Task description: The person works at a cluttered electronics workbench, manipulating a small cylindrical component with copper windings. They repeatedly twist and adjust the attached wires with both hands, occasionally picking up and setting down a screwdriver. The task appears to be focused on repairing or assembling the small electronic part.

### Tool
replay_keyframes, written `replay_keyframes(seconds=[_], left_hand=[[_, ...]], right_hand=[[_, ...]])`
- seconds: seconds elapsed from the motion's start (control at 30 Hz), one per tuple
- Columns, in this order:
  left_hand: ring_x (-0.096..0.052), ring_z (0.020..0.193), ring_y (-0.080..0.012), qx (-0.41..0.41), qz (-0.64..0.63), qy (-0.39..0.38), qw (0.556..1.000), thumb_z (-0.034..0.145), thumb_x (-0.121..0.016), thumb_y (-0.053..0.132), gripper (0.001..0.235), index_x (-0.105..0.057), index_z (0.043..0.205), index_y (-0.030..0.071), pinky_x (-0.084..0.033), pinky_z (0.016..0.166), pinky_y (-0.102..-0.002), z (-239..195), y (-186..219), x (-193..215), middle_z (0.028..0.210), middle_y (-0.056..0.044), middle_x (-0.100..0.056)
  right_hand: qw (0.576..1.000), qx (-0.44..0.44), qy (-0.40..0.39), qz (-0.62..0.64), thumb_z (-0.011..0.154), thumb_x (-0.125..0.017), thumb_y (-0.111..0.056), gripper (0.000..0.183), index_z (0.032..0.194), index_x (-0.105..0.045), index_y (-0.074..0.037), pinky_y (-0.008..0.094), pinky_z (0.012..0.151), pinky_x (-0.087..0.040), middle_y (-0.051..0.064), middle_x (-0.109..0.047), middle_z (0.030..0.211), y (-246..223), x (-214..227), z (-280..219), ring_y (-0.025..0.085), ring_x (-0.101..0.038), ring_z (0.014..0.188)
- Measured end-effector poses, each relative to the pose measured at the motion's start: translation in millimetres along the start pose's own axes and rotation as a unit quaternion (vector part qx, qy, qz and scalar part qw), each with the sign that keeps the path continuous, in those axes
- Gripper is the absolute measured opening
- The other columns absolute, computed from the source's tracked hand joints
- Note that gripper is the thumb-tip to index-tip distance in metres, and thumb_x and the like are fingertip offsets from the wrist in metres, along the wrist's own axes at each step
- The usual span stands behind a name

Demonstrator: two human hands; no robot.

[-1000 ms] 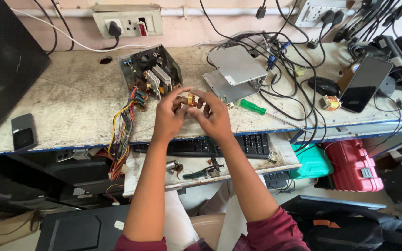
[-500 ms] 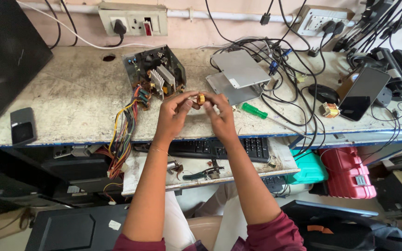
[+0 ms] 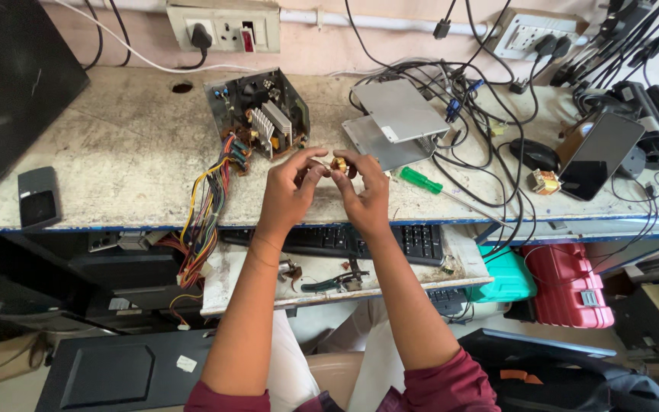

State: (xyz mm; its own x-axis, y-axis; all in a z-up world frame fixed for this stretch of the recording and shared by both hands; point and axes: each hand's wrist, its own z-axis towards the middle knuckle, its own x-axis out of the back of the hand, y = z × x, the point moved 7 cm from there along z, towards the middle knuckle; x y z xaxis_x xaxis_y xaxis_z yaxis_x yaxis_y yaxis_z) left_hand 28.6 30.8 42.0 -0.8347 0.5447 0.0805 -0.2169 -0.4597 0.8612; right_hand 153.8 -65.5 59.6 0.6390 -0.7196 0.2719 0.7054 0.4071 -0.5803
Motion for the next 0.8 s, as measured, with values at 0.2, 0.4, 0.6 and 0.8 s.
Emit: replay_keyframes(seconds=[0.2, 0.4, 0.6, 0.8], left_hand=[[-0.07, 0.092, -0.0307, -0.218, 0.259, 0.129, 0.932, 0.1, -0.063, 0.007, 0.023, -0.066, 0.123, 0.003, -0.055, 0.083, -0.039, -30, 64, -15, 0.099, -0.015, -0.071], [-0.052, 0.064, -0.0182, -0.057, 0.155, 0.089, 0.982, 0.103, -0.059, 0.013, 0.031, -0.065, 0.131, 0.001, -0.046, 0.062, -0.032, -57, 43, -51, 0.092, -0.01, -0.065], [-0.036, 0.067, -0.0045, 0.212, -0.554, -0.041, 0.804, 0.104, -0.057, 0.022, 0.047, -0.056, 0.143, -0.005, -0.027, 0.052, -0.019, -70, -8, -80, 0.087, 0.002, -0.047], [-0.034, 0.065, -0.0042, 0.191, -0.465, -0.04, 0.863, 0.105, -0.057, 0.019, 0.05, -0.051, 0.152, 0.003, -0.03, 0.054, -0.02, -91, -33, -86, 0.084, 0.003, -0.043]], right_hand=[[0.987, -0.071, 0.029, 0.142, 0.101, -0.065, -0.004, 0.028, 0.129, -0.064, -0.001, 0.031, 0.101, -0.051, 0.009, -0.071, 0.116, 28, 3, -2, 0.016, -0.065, 0.109], [0.955, -0.098, 0.083, 0.268, 0.108, -0.056, -0.008, 0.026, 0.132, -0.062, 0.001, 0.031, 0.1, -0.051, 0.009, -0.07, 0.116, 60, 7, -12, 0.015, -0.066, 0.109], [0.917, -0.12, 0.038, 0.379, 0.109, -0.056, -0.019, 0.034, 0.132, -0.062, 0.005, 0.035, 0.099, -0.054, 0.011, -0.072, 0.107, 69, 7, -14, 0.018, -0.068, 0.101], [0.834, -0.197, -0.037, 0.514, 0.107, -0.06, -0.022, 0.037, 0.13, -0.063, 0.007, 0.04, 0.093, -0.057, 0.016, -0.071, 0.103, 83, -3, -14, 0.024, -0.071, 0.095]])
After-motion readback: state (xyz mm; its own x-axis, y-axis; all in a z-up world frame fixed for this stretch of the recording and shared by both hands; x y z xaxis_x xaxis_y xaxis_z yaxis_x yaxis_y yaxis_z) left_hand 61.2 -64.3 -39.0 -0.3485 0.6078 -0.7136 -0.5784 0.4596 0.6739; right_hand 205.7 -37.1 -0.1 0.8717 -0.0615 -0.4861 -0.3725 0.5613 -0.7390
